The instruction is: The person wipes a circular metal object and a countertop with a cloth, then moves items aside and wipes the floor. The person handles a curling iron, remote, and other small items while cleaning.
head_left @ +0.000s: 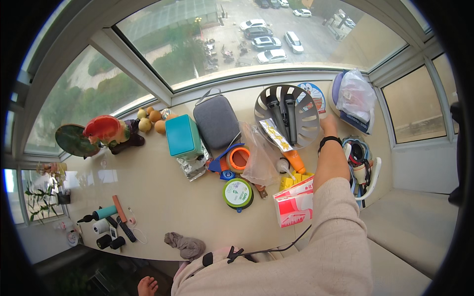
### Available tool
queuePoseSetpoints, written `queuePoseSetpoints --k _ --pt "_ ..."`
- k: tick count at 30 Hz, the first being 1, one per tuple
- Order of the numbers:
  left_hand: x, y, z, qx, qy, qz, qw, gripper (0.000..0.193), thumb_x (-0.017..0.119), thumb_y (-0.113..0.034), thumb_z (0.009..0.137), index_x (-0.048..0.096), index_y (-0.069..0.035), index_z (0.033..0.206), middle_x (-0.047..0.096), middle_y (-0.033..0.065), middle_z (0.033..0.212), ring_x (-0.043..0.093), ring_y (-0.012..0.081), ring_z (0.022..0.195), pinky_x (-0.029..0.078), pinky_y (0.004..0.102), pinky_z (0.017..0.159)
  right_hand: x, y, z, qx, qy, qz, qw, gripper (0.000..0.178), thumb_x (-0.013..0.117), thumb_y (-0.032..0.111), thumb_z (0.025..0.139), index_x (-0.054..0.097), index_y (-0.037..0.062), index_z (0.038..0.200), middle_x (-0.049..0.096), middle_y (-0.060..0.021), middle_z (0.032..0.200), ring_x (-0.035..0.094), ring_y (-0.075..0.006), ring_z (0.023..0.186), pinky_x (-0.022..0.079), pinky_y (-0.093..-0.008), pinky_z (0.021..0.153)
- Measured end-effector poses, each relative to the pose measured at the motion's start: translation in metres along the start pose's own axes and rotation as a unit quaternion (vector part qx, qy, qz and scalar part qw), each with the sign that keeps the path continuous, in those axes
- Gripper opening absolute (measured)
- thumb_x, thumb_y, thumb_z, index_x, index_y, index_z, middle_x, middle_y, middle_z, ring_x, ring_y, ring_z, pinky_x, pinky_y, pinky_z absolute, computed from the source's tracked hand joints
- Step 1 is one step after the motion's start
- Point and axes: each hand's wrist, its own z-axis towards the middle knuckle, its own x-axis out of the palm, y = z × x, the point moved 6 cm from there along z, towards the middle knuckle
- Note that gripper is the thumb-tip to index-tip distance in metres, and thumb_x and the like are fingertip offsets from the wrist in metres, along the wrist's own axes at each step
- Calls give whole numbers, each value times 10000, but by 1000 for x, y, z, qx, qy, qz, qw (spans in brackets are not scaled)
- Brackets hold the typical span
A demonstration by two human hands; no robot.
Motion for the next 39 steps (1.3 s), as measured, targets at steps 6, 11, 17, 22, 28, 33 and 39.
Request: queuePoseSetpoints --k 6,11,17,22,28,33,39 --pt "-8 -1 0 1 -12 18 1000 446 619 -267 978 516 -28 1340 564 159 1350 544 337 1231 439 463 1041 1 27 20 -12 65 -17 998 331 629 231 902 662 68 1189 663 -179 1232 650 -363 1121 539 -474 911" --pt "12 -31 7 -6 -9 49 999 460 610 -250 979 499 -5 1351 558 166 1355 539 334 1236 437 465 1048 -30 24 -21 18 40 -39 998 309 507 198 967 653 46 1192 651 -194 1250 643 -357 1140 535 -472 919" --pt "26 -46 27 30 30 78 996 488 611 -256 977 484 16 1361 552 178 1356 538 332 1237 439 461 1049 -133 39 -59 -77 -40 -9 996 349 499 197 956 619 170 1283 655 -202 1214 628 -370 1131 518 -478 915" --pt "2 -35 34 66 63 80 993 511 611 -261 976 471 34 1370 548 188 1357 537 330 1237 442 457 1050 -211 -43 -148 -101 -196 -6 975 415 504 155 928 621 289 1303 681 -168 1095 663 -356 1028 541 -489 823" --pt "-53 4 42 70 70 45 994 485 584 -245 990 480 49 1361 546 198 1357 553 333 1216 454 438 1041 -182 -180 -214 -36 -274 -21 961 454 573 94 883 629 275 1296 638 -139 1108 619 -366 1052 530 -441 866" --pt "-103 33 38 86 54 70 992 439 558 -231 1001 503 34 1347 569 176 1327 566 316 1194 464 430 1025 -113 -228 -230 72 -164 14 984 500 565 114 898 533 206 1388 580 -177 1225 592 -409 1102 501 -447 938" --pt "-113 24 26 58 50 12 997 397 597 -224 976 543 21 1284 597 143 1263 576 298 1147 467 426 1010 -91 -224 -256 140 -137 58 979 546 603 240 893 471 232 1422 348 -121 1489 339 -371 1368 364 -569 1049"
